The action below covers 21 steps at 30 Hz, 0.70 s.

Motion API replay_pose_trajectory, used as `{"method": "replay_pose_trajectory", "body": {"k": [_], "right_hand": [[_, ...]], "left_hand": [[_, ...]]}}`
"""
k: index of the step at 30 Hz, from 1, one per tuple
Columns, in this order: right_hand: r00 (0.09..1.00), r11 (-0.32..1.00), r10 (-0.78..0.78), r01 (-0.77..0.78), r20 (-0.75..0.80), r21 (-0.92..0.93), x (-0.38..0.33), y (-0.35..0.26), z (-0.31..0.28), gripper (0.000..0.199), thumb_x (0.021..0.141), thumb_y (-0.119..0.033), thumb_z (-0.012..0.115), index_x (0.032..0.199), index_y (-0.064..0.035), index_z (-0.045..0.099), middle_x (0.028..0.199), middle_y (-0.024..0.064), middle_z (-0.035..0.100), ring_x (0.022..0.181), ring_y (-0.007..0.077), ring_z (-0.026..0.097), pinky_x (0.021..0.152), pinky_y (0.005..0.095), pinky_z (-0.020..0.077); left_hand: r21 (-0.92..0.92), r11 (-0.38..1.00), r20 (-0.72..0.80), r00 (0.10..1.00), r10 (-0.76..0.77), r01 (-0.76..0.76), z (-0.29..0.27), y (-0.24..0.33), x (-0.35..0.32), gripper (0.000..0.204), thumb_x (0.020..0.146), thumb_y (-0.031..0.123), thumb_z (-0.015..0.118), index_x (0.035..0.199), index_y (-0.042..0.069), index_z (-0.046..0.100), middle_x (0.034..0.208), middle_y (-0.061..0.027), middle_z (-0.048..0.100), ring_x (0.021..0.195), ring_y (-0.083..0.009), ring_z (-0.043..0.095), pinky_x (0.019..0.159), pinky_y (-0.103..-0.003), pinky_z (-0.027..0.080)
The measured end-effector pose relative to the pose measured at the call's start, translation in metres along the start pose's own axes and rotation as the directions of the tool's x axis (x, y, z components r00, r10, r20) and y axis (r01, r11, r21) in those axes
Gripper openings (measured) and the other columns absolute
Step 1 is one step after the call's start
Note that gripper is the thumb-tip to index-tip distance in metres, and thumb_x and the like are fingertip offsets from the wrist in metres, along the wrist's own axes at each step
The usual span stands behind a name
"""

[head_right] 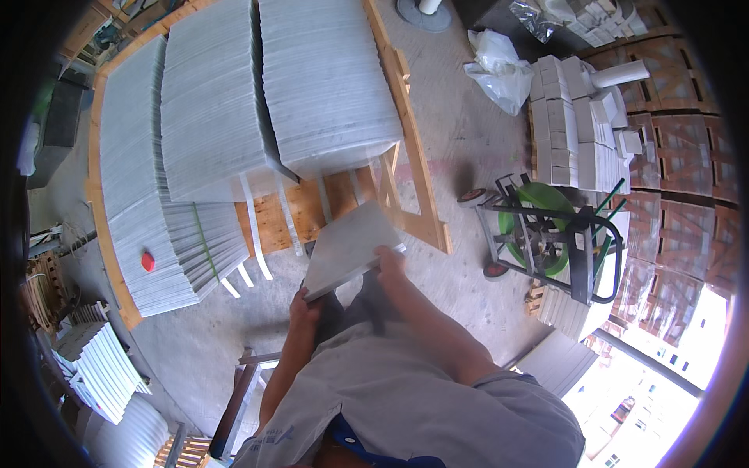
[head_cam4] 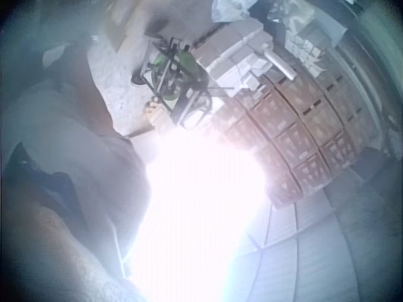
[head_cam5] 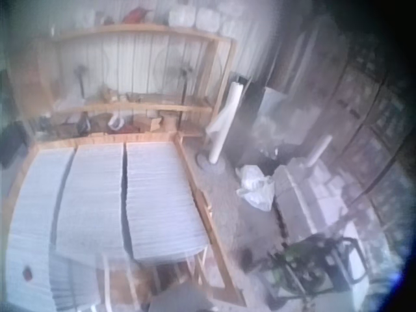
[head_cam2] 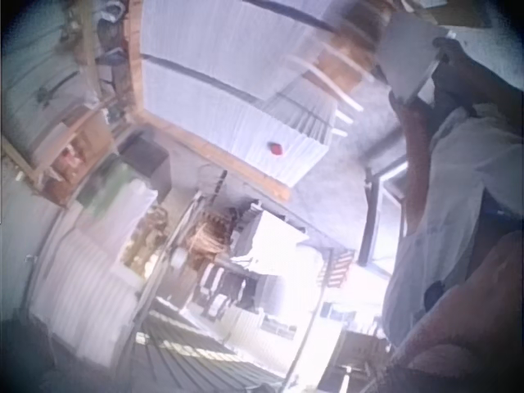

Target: The person repeatedly picks up white rectangular panels from a metal rack and places them onto a wooden rack. The person walks between the two racks, handling one panel at a time and stacking them neatly.

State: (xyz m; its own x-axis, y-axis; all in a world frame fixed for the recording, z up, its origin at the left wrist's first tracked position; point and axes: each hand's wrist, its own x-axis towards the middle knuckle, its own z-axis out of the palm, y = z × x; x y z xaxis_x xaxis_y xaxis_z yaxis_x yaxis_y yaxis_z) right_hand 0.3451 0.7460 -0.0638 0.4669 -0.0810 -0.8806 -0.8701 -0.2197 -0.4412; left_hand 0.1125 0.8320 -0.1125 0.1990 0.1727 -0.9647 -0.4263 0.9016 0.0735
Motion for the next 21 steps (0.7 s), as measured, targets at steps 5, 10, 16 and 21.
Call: {"method": "replay_pose_trajectory", "body": {"k": [5, 10, 16, 21], "right_hand": [[0.993, 0.998, 0.013, -0.02, 0.12, 0.054, -0.002, -0.032, -0.002, 0.028, 0.066, -0.01, 0.063, 0.092, -0.0041, 0.055, 0.09, 0.0105, 0.054, 0.082, 0.0248, 0.056, 0.067, 0.0386, 0.0507], [0.984, 0.973, 0.107, -0.134, 0.142, 0.189, 0.018, -0.052, 0.004, 0.03, 0.066, -0.006, 0.062, 0.095, -0.0051, 0.054, 0.092, 0.0099, 0.054, 0.084, 0.0253, 0.055, 0.068, 0.0417, 0.0503], [0.982, 0.953, 0.067, -0.115, 0.174, 0.28, 0.054, -0.066, 0.021, 0.033, 0.069, -0.006, 0.06, 0.101, -0.0073, 0.052, 0.096, 0.009, 0.053, 0.089, 0.0255, 0.054, 0.073, 0.0448, 0.0489], [0.974, 0.955, 0.046, -0.108, 0.222, 0.277, 0.078, -0.084, 0.031, 0.039, 0.069, -0.004, 0.058, 0.107, -0.0087, 0.05, 0.103, 0.0088, 0.053, 0.095, 0.0267, 0.054, 0.081, 0.0472, 0.0469]], "left_hand": [[0.04, 0.995, -0.043, 0.994, 0.097, -0.095, 0.028, 0.005, 0.005, 0.036, 0.086, 0.012, 0.046, 0.116, -0.006, 0.039, 0.113, -0.0219, 0.048, 0.103, -0.0368, 0.051, 0.086, -0.051, 0.046], [0.515, 0.759, 0.273, 0.916, 0.295, -0.398, 0.053, 0.019, 0.014, 0.035, 0.086, 0.012, 0.047, 0.114, -0.006, 0.04, 0.112, -0.0208, 0.048, 0.102, -0.0356, 0.051, 0.08, -0.049, 0.049], [0.255, 0.945, 0.111, 0.977, 0.182, -0.205, 0.113, 0.03, 0.015, 0.036, 0.085, 0.013, 0.047, 0.114, -0.008, 0.04, 0.111, -0.0213, 0.048, 0.102, -0.0357, 0.052, 0.077, -0.047, 0.051], [0.392, 0.841, 0.238, 0.924, 0.298, -0.372, 0.136, 0.039, 0.042, 0.035, 0.086, 0.012, 0.046, 0.112, -0.011, 0.04, 0.11, -0.0228, 0.048, 0.099, -0.0367, 0.053, 0.076, -0.048, 0.052]]}}
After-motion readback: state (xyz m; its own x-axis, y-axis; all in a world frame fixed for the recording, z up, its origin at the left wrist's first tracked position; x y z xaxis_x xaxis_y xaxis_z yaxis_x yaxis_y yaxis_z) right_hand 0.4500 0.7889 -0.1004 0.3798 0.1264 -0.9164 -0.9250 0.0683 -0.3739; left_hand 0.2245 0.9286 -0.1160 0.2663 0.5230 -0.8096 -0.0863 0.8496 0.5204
